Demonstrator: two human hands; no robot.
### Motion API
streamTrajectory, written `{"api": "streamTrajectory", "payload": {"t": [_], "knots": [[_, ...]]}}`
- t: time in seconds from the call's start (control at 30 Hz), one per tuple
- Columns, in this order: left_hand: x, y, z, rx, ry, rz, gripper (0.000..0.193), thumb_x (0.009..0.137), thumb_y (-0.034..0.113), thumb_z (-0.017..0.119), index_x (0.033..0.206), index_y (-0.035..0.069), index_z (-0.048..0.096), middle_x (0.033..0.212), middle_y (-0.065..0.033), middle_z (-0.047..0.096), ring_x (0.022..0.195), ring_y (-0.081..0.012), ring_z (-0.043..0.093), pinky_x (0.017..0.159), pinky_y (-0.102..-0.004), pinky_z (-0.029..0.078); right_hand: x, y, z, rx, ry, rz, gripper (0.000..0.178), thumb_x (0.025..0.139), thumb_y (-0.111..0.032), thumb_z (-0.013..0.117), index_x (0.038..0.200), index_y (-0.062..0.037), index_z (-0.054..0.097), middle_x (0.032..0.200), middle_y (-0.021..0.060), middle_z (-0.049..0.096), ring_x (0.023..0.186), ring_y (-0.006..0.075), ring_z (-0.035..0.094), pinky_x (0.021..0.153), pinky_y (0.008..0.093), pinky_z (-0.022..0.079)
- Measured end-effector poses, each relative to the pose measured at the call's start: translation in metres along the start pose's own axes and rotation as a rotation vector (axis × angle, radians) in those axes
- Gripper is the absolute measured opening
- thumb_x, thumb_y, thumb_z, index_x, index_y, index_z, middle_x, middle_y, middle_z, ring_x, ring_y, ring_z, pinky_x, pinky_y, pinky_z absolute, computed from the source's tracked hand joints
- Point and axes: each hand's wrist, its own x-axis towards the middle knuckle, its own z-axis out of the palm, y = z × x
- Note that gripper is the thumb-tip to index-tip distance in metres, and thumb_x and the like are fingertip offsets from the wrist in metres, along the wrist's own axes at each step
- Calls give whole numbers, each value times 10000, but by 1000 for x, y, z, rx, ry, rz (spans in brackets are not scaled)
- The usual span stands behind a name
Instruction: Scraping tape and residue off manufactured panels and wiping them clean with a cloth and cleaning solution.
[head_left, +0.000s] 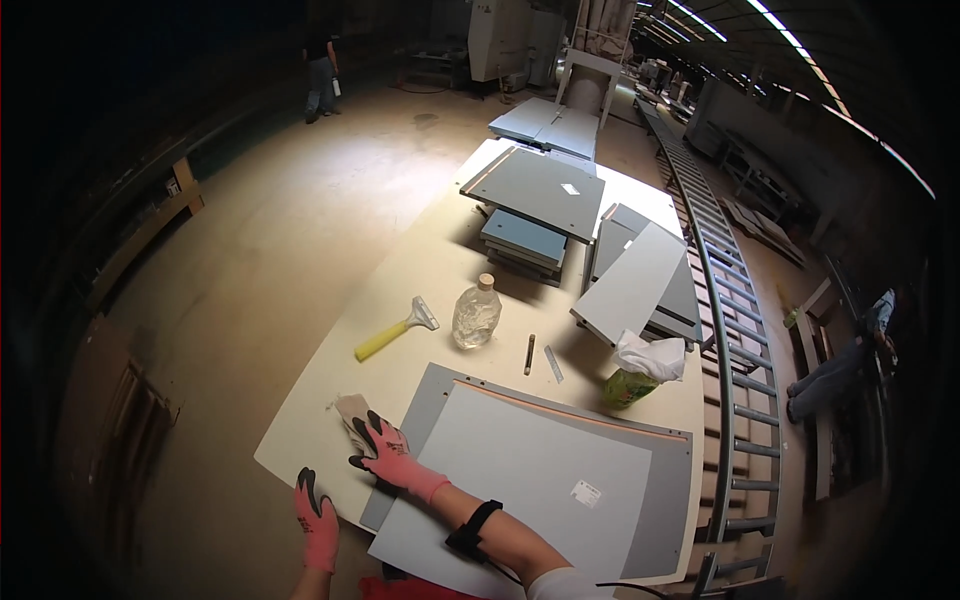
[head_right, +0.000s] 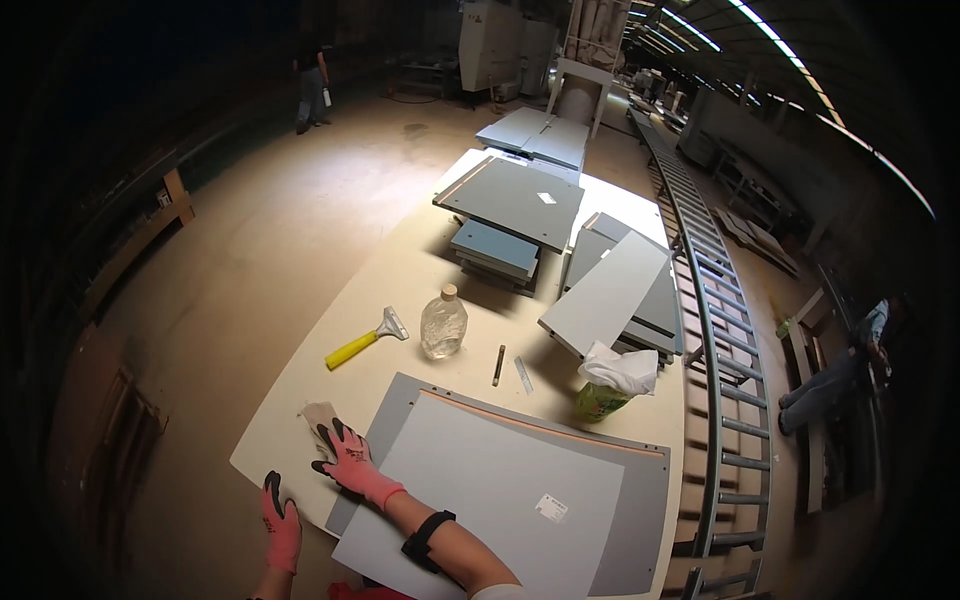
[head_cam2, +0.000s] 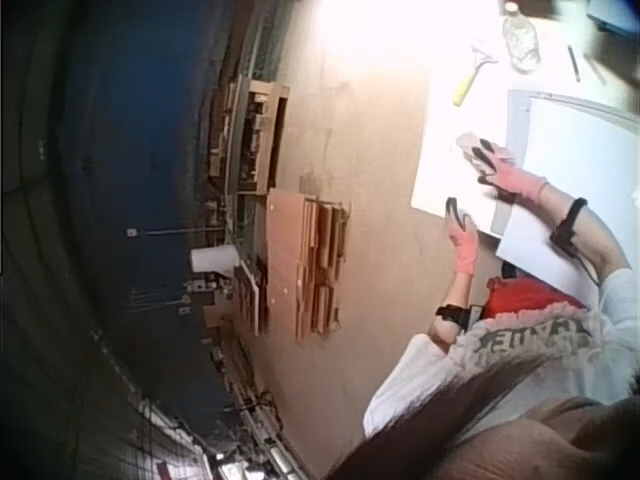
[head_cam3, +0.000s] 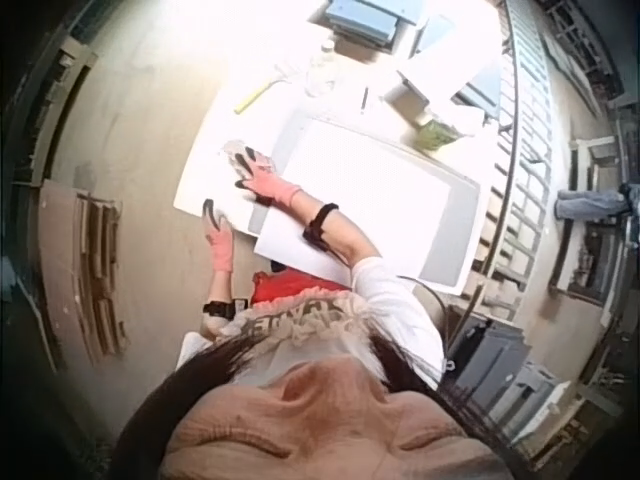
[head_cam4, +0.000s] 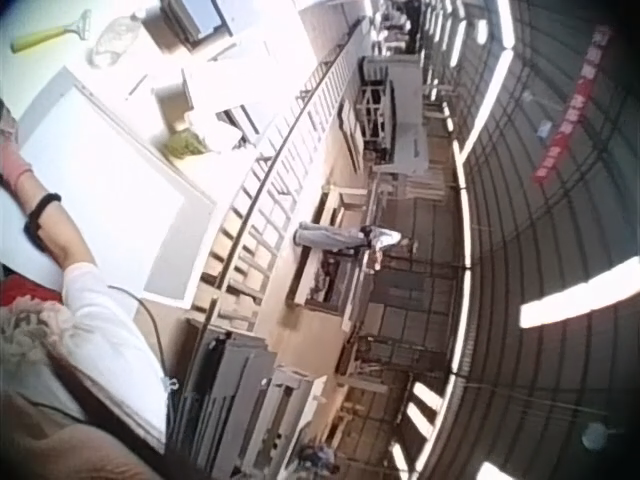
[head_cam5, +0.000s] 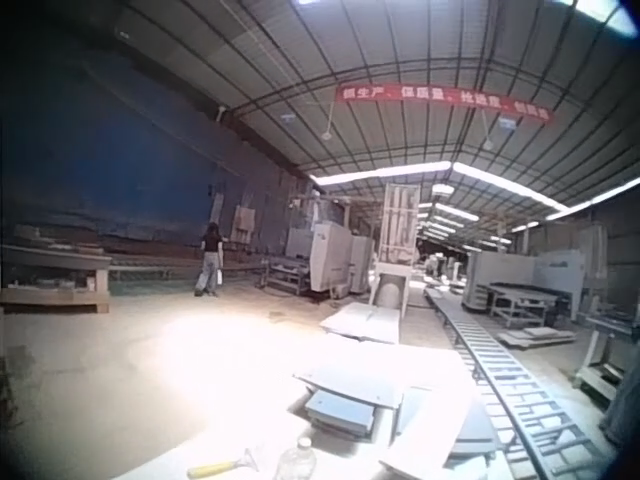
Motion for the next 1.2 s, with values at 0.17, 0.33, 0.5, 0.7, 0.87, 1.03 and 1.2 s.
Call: {"api": "streamTrajectory", "payload": {"t": [0.17,0.33,0.5,0.7,0.87,1.03,1.2], "knots": [[3,-19,37,-101,-124,-78,549,784,10,493,1313,-37,356,1372,-219,340,1293,-363,296,1078,-423,237,6,-8,-67,-253,-6,30,836,723,-394,680,1385,-67,288,1397,229,272,1312,378,242,1075,497,185],[16,16,27,25,-180,125,504,883,62,472,1351,-38,316,1371,-208,368,1270,-311,362,1053,-374,304,-76,46,-240,-809,484,323,787,686,-329,727,1333,-66,363,1366,218,303,1250,375,302,1047,516,202],[20,31,20,-10,-152,70,450,877,68,472,1296,-76,390,1328,-228,416,1233,-326,398,1039,-381,308,-126,129,-353,-1237,403,719,812,664,-355,732,1335,-87,361,1367,197,340,1289,358,295,1072,523,158],[46,63,60,16,-179,376,418,883,44,465,1279,-79,411,1308,-224,441,1217,-326,418,1033,-368,321,-143,192,-383,-1059,424,561,516,743,-263,646,1194,-63,496,1284,154,461,1228,316,390,1058,471,248],[47,120,73,3,-239,464,410,889,41,467,1282,-65,415,1300,-208,452,1216,-316,423,1030,-364,331,-127,158,-409,-334,1076,399,315,779,-145,546,1068,-25,575,1079,175,603,1016,356,547,881,397,434],[68,180,88,-511,-500,180,540,752,28,572,1276,-15,446,1295,-162,470,1229,-264,427,1042,-340,306,-121,70,-393,-242,792,47,246,892,-149,562,1060,30,583,896,57,640,788,161,600,701,276,463],[125,167,58,-1149,-1053,-3,659,876,307,558,1380,-28,299,1394,-122,388,1293,-200,362,1074,-325,282,-61,-12,-275,1453,281,267,260,903,-114,532,1128,15,536,991,83,624,856,201,626,748,295,516]]}}
